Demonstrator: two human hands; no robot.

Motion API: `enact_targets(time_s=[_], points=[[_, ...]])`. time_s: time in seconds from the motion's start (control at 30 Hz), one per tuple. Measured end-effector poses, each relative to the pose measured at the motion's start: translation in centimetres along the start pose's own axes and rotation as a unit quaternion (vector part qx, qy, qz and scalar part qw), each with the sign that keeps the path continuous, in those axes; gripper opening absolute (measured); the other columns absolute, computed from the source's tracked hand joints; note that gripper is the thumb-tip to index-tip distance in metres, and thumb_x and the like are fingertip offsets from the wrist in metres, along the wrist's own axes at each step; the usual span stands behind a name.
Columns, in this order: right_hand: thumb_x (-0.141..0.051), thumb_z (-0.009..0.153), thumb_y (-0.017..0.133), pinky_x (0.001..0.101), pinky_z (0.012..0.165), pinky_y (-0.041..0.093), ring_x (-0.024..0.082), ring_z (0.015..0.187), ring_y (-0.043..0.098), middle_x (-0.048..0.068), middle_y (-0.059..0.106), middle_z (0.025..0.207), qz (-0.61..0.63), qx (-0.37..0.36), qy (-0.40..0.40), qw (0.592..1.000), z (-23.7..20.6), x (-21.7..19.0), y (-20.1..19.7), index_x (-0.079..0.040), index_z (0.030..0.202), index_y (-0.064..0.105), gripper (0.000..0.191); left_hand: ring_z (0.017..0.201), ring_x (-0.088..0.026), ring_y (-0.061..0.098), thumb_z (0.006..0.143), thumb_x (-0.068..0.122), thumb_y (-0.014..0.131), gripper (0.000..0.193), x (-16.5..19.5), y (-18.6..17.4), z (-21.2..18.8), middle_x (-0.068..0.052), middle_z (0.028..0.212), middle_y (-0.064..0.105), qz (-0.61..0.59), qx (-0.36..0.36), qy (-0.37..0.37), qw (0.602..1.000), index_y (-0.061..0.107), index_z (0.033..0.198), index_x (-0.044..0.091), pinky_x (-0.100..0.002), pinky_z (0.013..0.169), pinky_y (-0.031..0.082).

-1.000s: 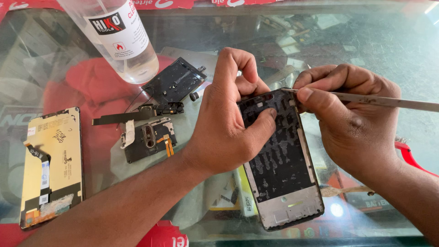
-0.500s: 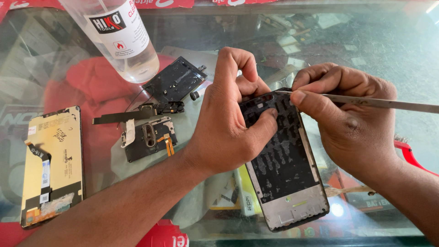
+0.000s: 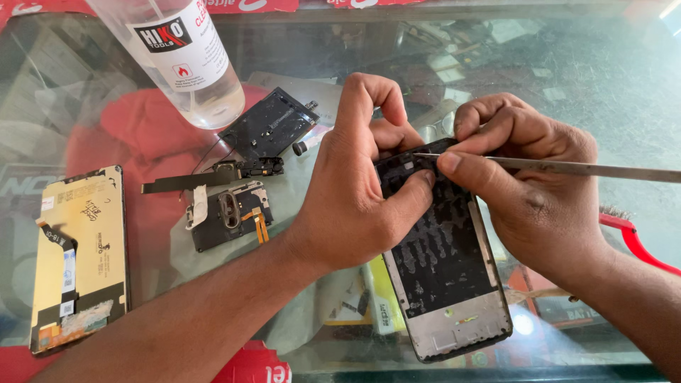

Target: The person scrapes and peels adhesive residue from the inside of a disassembled smartphone frame using a metal spudger and tweezers. They remove a large adhesive sheet and then scrape remaining residue from the frame edges and corners.

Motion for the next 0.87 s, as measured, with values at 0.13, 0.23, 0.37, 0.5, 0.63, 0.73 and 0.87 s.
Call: enact_targets(time_s=[0.13,0.23,0.37,0.5,0.63,0.73,0.87], points=[[0.005,0.1,0.07,0.0243,0.089,0.054,0.01,0.099,0.063,0.012,0.068,0.11,0.077,-0.002,-0.008,0.997,-0.18,0.34,-0.27,0.003,0.093,0.067,0.008,0.078,-0.008,0.064,0.094,-0.004,0.066,0.041,-0.19,-0.4,0.1,-0.008,0.082,0.065,-0.01,0.001,-0.021,1.0,0.033,0.118,0.004,-0.025,0.075,0.051],[0.006,0.102,0.068,0.0233,0.085,0.055,0.01,0.095,0.065,0.014,0.069,0.11,0.102,0.01,0.001,0.995,-0.13,0.65,-0.55,0.003,0.095,0.066,0.008,0.075,-0.006,0.062,0.093,-0.003,0.067,0.039,0.03,-0.54,0.09,-0.006,0.08,0.067,0.016,0.001,-0.017,1.0,0.038,0.118,0.004,-0.023,0.074,0.05],[0.005,0.104,0.066,0.0246,0.084,0.058,0.011,0.094,0.066,0.016,0.069,0.11,0.116,0.021,0.008,0.993,-0.09,0.78,-0.64,0.003,0.097,0.064,0.008,0.073,-0.005,0.062,0.093,-0.002,0.067,0.036,0.29,-0.52,0.17,-0.003,0.078,0.067,0.026,0.0,-0.013,1.0,0.043,0.118,0.004,-0.021,0.071,0.048],[0.003,0.103,0.067,0.0263,0.086,0.06,0.01,0.091,0.067,0.015,0.07,0.107,0.066,0.026,0.006,0.997,-0.02,0.55,-0.65,0.002,0.096,0.064,0.008,0.07,-0.005,0.059,0.091,-0.002,0.068,0.036,0.35,-0.57,0.2,-0.003,0.077,0.066,0.034,0.001,-0.021,0.999,0.045,0.118,0.005,-0.022,0.069,0.046],[0.0,0.102,0.07,0.0233,0.079,0.058,0.009,0.086,0.067,0.013,0.072,0.104,-0.007,0.025,-0.009,1.0,0.15,0.16,-0.64,0.001,0.094,0.066,0.009,0.07,-0.005,0.06,0.092,-0.003,0.067,0.035,0.39,-0.55,0.17,-0.003,0.077,0.065,0.032,0.0,-0.017,0.999,0.045,0.118,0.005,-0.022,0.07,0.047],[-0.001,0.101,0.072,0.0234,0.077,0.057,0.008,0.084,0.067,0.012,0.073,0.101,-0.037,0.022,-0.011,0.999,0.28,0.03,-0.59,0.0,0.095,0.068,0.007,0.072,-0.005,0.061,0.093,-0.004,0.066,0.034,0.45,-0.49,0.1,-0.002,0.076,0.065,0.026,-0.005,-0.004,1.0,0.045,0.118,0.004,-0.021,0.072,0.048],[-0.002,0.1,0.073,0.0239,0.079,0.057,0.009,0.085,0.068,0.013,0.073,0.1,-0.06,0.02,-0.008,0.998,0.33,-0.08,-0.57,0.0,0.095,0.069,0.006,0.072,-0.005,0.061,0.092,-0.003,0.066,0.034,0.34,-0.51,-0.07,-0.002,0.076,0.065,0.023,-0.007,-0.014,1.0,0.045,0.117,0.004,-0.022,0.071,0.048]])
Point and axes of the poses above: each hand's wrist, its own z-axis towards the middle knuckle, its own y-axis out of the palm, x = y × z, the point moved 7 cm from there along z, towards the middle knuckle
